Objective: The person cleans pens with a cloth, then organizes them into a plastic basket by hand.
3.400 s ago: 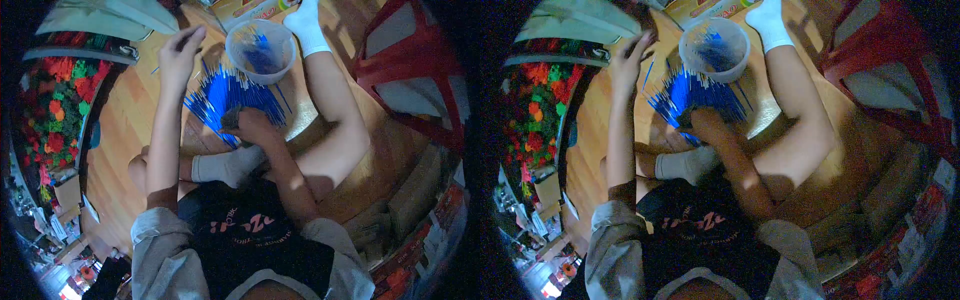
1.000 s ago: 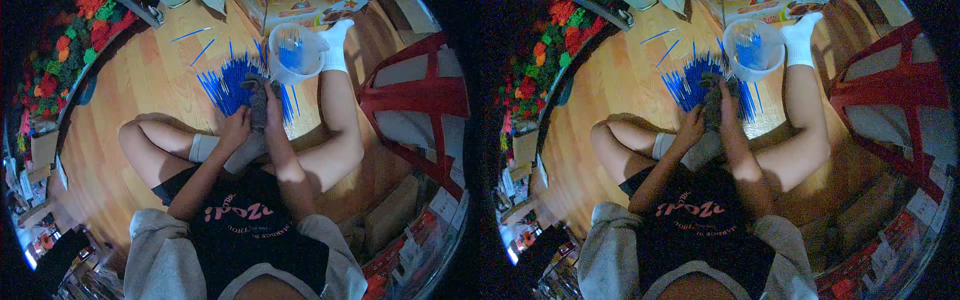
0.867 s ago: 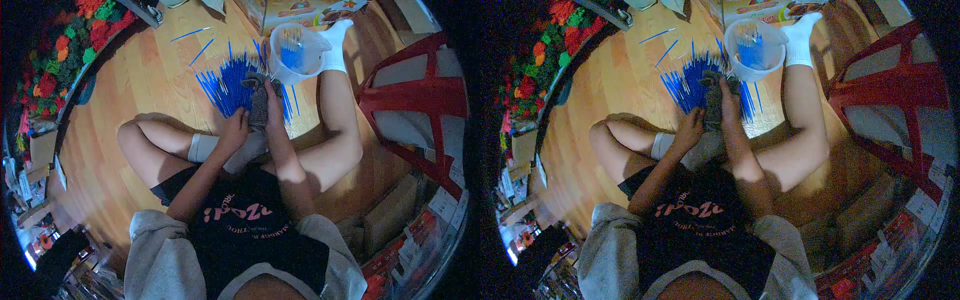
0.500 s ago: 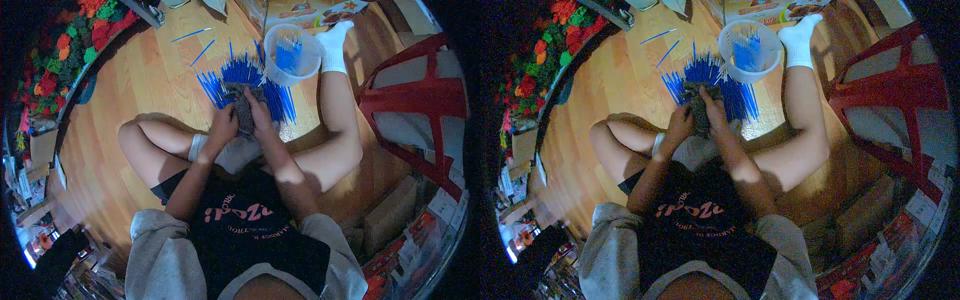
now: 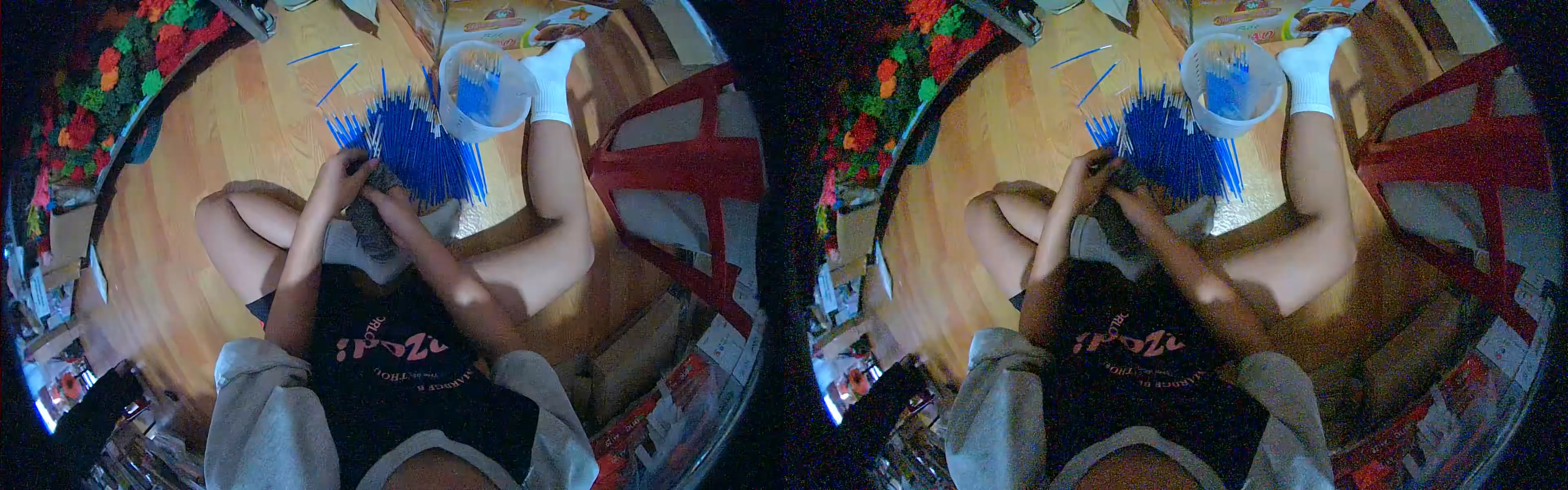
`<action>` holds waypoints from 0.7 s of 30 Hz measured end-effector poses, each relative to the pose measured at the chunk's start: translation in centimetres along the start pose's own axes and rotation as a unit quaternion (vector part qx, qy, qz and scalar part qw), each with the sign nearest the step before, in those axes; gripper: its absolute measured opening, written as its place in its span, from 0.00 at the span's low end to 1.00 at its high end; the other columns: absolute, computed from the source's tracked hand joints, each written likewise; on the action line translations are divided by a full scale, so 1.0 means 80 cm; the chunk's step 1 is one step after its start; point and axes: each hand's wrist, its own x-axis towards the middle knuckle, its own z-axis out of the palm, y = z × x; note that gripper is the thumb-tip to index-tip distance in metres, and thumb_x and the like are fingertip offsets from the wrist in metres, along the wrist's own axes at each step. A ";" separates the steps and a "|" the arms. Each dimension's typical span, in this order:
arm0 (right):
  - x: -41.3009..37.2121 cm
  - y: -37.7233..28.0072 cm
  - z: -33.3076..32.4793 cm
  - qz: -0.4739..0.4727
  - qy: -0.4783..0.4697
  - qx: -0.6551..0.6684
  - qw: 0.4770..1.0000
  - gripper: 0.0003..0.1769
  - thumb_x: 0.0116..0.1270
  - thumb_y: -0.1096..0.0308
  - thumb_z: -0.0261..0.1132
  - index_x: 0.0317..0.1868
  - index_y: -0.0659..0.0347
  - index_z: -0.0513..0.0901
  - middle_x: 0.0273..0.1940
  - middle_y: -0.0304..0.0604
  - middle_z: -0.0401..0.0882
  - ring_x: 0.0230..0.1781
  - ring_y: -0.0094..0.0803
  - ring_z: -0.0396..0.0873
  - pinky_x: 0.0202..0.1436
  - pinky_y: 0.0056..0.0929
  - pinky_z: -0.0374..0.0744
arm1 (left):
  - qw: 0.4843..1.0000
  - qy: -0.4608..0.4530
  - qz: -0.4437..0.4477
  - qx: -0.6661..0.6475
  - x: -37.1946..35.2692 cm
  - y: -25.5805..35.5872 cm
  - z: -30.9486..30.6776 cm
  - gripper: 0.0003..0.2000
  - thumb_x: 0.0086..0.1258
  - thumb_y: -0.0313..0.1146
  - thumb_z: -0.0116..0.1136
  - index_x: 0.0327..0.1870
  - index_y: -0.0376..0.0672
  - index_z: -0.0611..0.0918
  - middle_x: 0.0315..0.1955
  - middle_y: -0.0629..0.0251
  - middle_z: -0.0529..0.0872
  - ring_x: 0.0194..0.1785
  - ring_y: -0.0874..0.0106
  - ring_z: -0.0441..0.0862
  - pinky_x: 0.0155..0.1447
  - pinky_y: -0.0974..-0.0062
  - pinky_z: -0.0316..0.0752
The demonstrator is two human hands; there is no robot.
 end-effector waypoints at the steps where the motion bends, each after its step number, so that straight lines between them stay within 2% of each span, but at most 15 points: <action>1: 0.010 0.004 -0.007 -0.007 -0.008 -0.050 0.999 0.17 0.54 0.62 0.61 0.43 0.59 0.73 0.34 0.39 0.76 0.31 0.28 0.75 0.33 0.26 0.73 | 1.000 -0.001 0.000 0.000 0.000 -0.004 0.001 0.13 0.55 0.36 0.58 0.33 0.33 0.78 0.25 0.55 0.79 0.29 0.69 0.76 0.35 0.74 0.70; 2: 0.016 0.009 -0.013 -0.014 -0.017 -0.099 0.995 0.17 0.54 0.64 0.60 0.44 0.59 0.71 0.33 0.39 0.75 0.31 0.26 0.75 0.31 0.23 0.74 | 0.999 -0.031 -0.002 -0.031 0.000 -0.008 0.001 0.13 0.55 0.35 0.58 0.33 0.33 0.78 0.22 0.58 0.79 0.26 0.71 0.74 0.32 0.75 0.69; 4: 0.008 -0.003 -0.011 0.005 -0.025 -0.076 0.997 0.16 0.54 0.64 0.60 0.43 0.59 0.72 0.31 0.38 0.76 0.29 0.25 0.75 0.29 0.23 0.73 | 0.996 -0.060 -0.004 -0.061 0.000 -0.004 -0.001 0.13 0.55 0.35 0.59 0.32 0.33 0.77 0.20 0.61 0.78 0.24 0.73 0.73 0.29 0.76 0.69; 6: 0.003 -0.017 -0.009 0.023 -0.035 -0.054 0.998 0.15 0.54 0.63 0.60 0.42 0.59 0.73 0.29 0.38 0.76 0.27 0.24 0.75 0.27 0.22 0.73 | 0.991 -0.048 -0.083 -0.098 -0.001 0.004 -0.002 0.10 0.56 0.35 0.59 0.31 0.36 0.78 0.18 0.67 0.76 0.19 0.77 0.70 0.22 0.80 0.65; 7: 0.002 -0.024 -0.008 0.033 -0.036 -0.079 0.996 0.18 0.53 0.60 0.61 0.43 0.59 0.73 0.33 0.40 0.76 0.31 0.28 0.75 0.33 0.24 0.73 | 0.990 -0.048 -0.083 -0.098 -0.002 0.005 -0.003 0.10 0.56 0.35 0.59 0.31 0.36 0.78 0.18 0.67 0.76 0.19 0.77 0.70 0.22 0.80 0.65; 8: 0.004 -0.028 -0.008 0.042 -0.036 -0.104 0.993 0.21 0.52 0.57 0.62 0.44 0.59 0.74 0.36 0.42 0.77 0.34 0.31 0.75 0.38 0.26 0.73 | 0.976 -0.018 -0.130 -0.171 -0.003 0.006 -0.004 0.09 0.56 0.34 0.58 0.30 0.37 0.78 0.18 0.69 0.76 0.18 0.78 0.69 0.21 0.81 0.63; 9: 0.006 -0.029 -0.010 0.042 -0.035 -0.104 0.993 0.21 0.52 0.57 0.62 0.44 0.59 0.74 0.36 0.42 0.77 0.34 0.31 0.75 0.38 0.26 0.73 | 0.954 0.012 -0.177 -0.242 -0.004 0.006 -0.005 0.08 0.57 0.33 0.58 0.29 0.38 0.78 0.17 0.70 0.76 0.17 0.80 0.69 0.19 0.83 0.61; 10: 0.010 -0.028 -0.011 0.042 -0.048 -0.124 0.990 0.20 0.51 0.56 0.63 0.42 0.59 0.75 0.35 0.42 0.77 0.33 0.31 0.75 0.37 0.26 0.73 | 0.954 0.010 -0.176 -0.242 -0.002 0.006 -0.008 0.08 0.57 0.33 0.58 0.29 0.38 0.78 0.17 0.70 0.76 0.17 0.80 0.69 0.19 0.83 0.61; 12: 0.017 -0.019 -0.015 0.041 -0.061 -0.144 0.987 0.19 0.51 0.56 0.63 0.41 0.58 0.76 0.33 0.42 0.77 0.32 0.32 0.75 0.37 0.26 0.73 | 0.935 0.072 -0.206 -0.279 0.001 0.004 -0.020 0.05 0.60 0.30 0.54 0.32 0.39 0.77 0.26 0.66 0.79 0.26 0.78 0.75 0.31 0.82 0.69; 13: 0.021 -0.011 -0.016 0.021 -0.084 -0.137 0.987 0.18 0.50 0.56 0.64 0.39 0.58 0.77 0.32 0.41 0.77 0.30 0.31 0.75 0.35 0.26 0.73 | 0.936 0.071 -0.206 -0.278 0.003 0.002 -0.025 0.05 0.60 0.30 0.54 0.32 0.39 0.77 0.26 0.66 0.79 0.26 0.78 0.75 0.31 0.82 0.69; 15: 0.025 -0.007 -0.020 -0.001 -0.105 -0.129 0.986 0.17 0.50 0.56 0.64 0.37 0.57 0.77 0.30 0.40 0.78 0.28 0.31 0.75 0.34 0.26 0.73 | 0.900 0.131 -0.180 -0.374 0.007 0.000 -0.037 0.06 0.61 0.31 0.52 0.32 0.39 0.77 0.28 0.64 0.80 0.30 0.76 0.76 0.36 0.82 0.70; 16: 0.025 -0.008 -0.022 0.004 -0.116 -0.120 0.986 0.16 0.50 0.57 0.64 0.35 0.57 0.78 0.28 0.39 0.78 0.27 0.29 0.75 0.32 0.26 0.73 | 0.890 0.128 -0.174 -0.401 0.007 0.000 -0.043 0.07 0.62 0.32 0.50 0.32 0.38 0.76 0.30 0.63 0.80 0.34 0.75 0.76 0.40 0.80 0.70; 17: 0.024 -0.010 -0.026 0.010 -0.126 -0.110 0.986 0.14 0.50 0.57 0.65 0.34 0.57 0.78 0.26 0.38 0.77 0.25 0.28 0.74 0.30 0.26 0.73 | 0.891 0.126 -0.173 -0.400 0.010 -0.008 -0.053 0.07 0.62 0.32 0.50 0.32 0.38 0.76 0.30 0.63 0.80 0.34 0.75 0.76 0.40 0.80 0.70; 19: 0.011 -0.030 -0.031 0.013 -0.114 -0.087 0.990 0.13 0.51 0.59 0.64 0.34 0.57 0.78 0.26 0.38 0.77 0.23 0.27 0.74 0.27 0.26 0.72 | 0.892 0.241 -0.131 -0.360 0.022 -0.027 -0.080 0.06 0.63 0.30 0.48 0.32 0.36 0.74 0.29 0.59 0.80 0.32 0.74 0.76 0.35 0.81 0.70; 21: 0.001 -0.052 -0.034 0.015 -0.102 -0.064 0.993 0.12 0.52 0.60 0.64 0.34 0.57 0.78 0.25 0.37 0.77 0.21 0.26 0.73 0.25 0.26 0.72 | 0.879 0.221 -0.038 -0.421 0.031 -0.031 -0.108 0.06 0.64 0.30 0.47 0.34 0.36 0.73 0.32 0.56 0.80 0.32 0.73 0.77 0.34 0.80 0.71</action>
